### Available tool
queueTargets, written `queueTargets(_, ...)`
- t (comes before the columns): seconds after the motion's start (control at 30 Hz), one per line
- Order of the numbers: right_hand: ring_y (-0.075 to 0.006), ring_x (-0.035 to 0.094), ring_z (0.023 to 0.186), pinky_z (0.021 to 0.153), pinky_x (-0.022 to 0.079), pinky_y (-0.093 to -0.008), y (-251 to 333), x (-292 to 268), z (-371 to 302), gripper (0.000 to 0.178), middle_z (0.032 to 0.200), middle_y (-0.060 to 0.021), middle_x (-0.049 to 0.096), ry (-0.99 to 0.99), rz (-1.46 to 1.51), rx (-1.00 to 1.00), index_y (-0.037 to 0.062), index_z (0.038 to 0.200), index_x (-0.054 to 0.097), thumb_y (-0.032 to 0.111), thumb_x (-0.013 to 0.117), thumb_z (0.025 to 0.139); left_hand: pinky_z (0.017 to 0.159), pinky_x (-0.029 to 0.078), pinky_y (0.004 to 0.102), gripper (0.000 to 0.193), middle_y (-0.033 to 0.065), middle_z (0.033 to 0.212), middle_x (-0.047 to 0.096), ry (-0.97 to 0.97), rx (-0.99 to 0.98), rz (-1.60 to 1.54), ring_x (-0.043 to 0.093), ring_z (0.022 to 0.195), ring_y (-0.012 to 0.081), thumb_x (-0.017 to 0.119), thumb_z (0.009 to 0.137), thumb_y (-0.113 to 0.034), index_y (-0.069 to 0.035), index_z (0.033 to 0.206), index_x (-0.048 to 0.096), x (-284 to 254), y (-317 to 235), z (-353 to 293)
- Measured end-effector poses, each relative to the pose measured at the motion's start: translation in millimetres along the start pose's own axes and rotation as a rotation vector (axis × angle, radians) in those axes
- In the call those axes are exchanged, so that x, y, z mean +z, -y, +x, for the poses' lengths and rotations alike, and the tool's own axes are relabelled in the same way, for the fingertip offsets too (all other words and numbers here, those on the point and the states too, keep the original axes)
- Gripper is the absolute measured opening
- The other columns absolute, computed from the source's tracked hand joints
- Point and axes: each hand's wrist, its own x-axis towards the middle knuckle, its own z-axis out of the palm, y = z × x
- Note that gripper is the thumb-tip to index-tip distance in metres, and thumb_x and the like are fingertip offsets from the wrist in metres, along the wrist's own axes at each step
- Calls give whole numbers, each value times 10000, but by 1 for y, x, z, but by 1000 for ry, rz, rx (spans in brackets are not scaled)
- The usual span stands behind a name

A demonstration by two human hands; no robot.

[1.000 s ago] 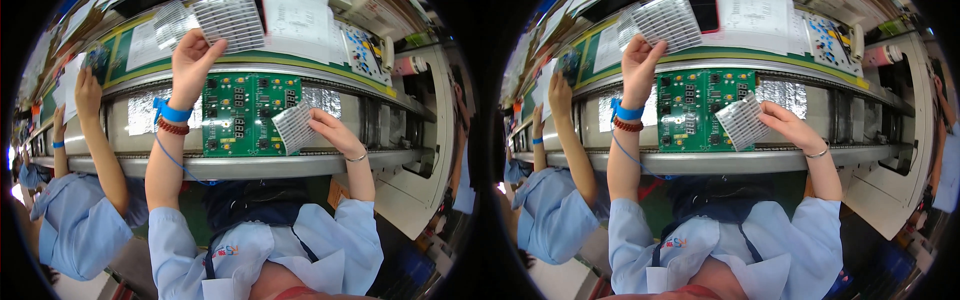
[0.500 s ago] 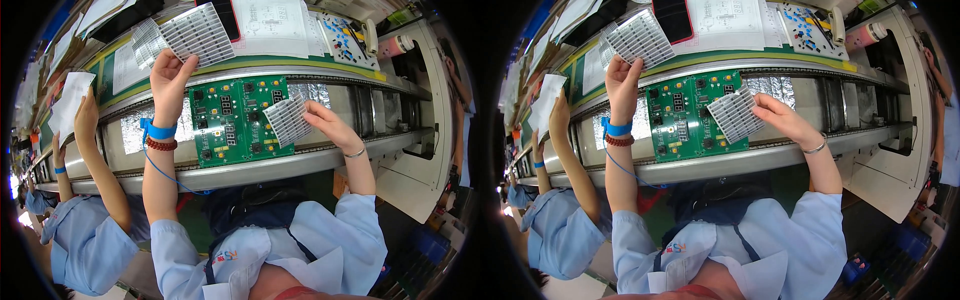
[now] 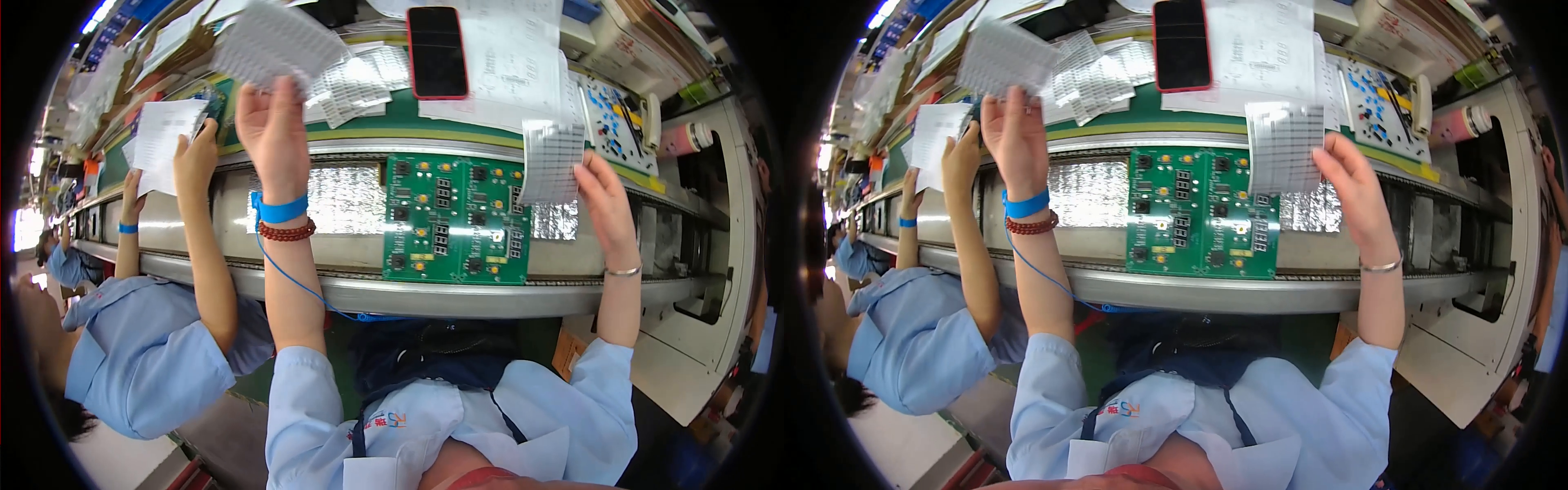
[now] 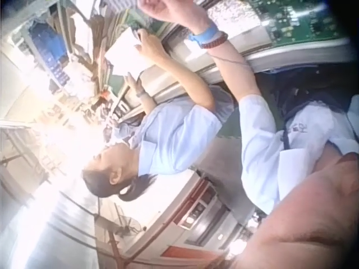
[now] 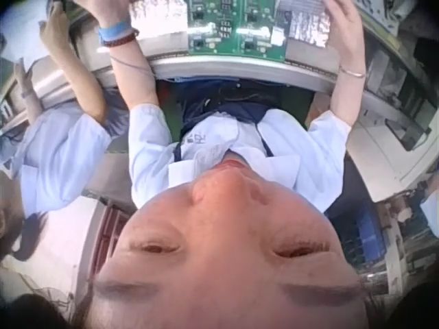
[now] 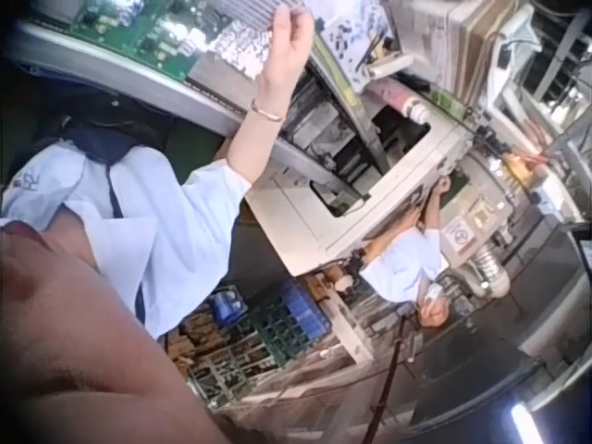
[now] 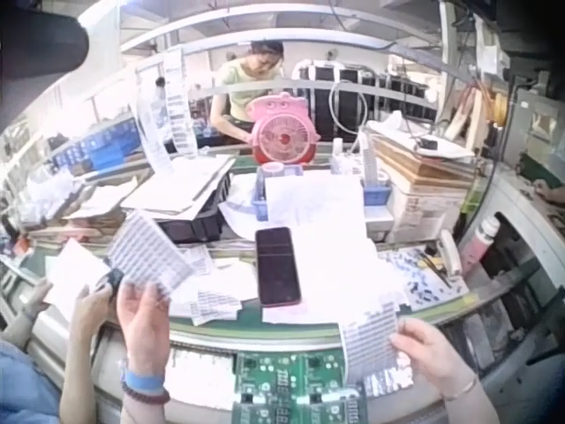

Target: The person assembles electronic components by hand onto a printed circuit board, using thermal paste strips and a heat sink.

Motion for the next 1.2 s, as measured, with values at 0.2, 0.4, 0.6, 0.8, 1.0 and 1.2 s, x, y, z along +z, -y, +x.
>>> queueTargets(0.2,-28,411,597,525,338,-169,26,84,76,190,687,57,473,408,-157,104,31,881,557,218,563,849,750,430,269,119,49,964,573,-83,56,-80,536,859,113,492,885,-79,-54,1002,487,-39,-18,14)
queueTargets(0.4,-8,370,509,454,289,-168,31,161,147,168,595,64,451,634,-247,77,48,803,562,210,557,848,746,439,257,119,41,948,574,-78,53,-79,538,833,102,484,900,-123,-40,982,510,-36,-14,15)
queueTargets(0.6,-12,386,563,502,293,-166,35,211,190,188,647,65,474,477,-192,-20,59,813,573,241,544,851,667,474,236,90,25,856,615,-191,35,-50,573,770,88,553,865,-130,-48,902,548,-36,-20,14)
queueTargets(0.8,-16,438,625,522,323,-158,39,250,223,193,704,59,506,520,-193,-130,59,864,586,242,525,854,593,471,206,80,38,825,622,-199,44,-51,573,698,77,565,857,-125,-48,849,547,-38,-18,14)
queueTargets(1.0,-100,512,597,532,390,-249,26,252,250,298,711,-12,592,206,-495,-386,32,876,632,317,592,797,544,442,178,108,39,791,622,-204,19,-59,563,639,72,567,858,-146,-41,840,548,-38,-14,15)
queueTargets(1.2,-78,536,778,704,425,-223,74,242,189,379,856,-27,592,601,26,-170,26,999,581,358,596,816,509,413,170,145,41,724,620,-189,-51,23,557,584,77,587,847,-166,-26,837,552,-33,-16,13)
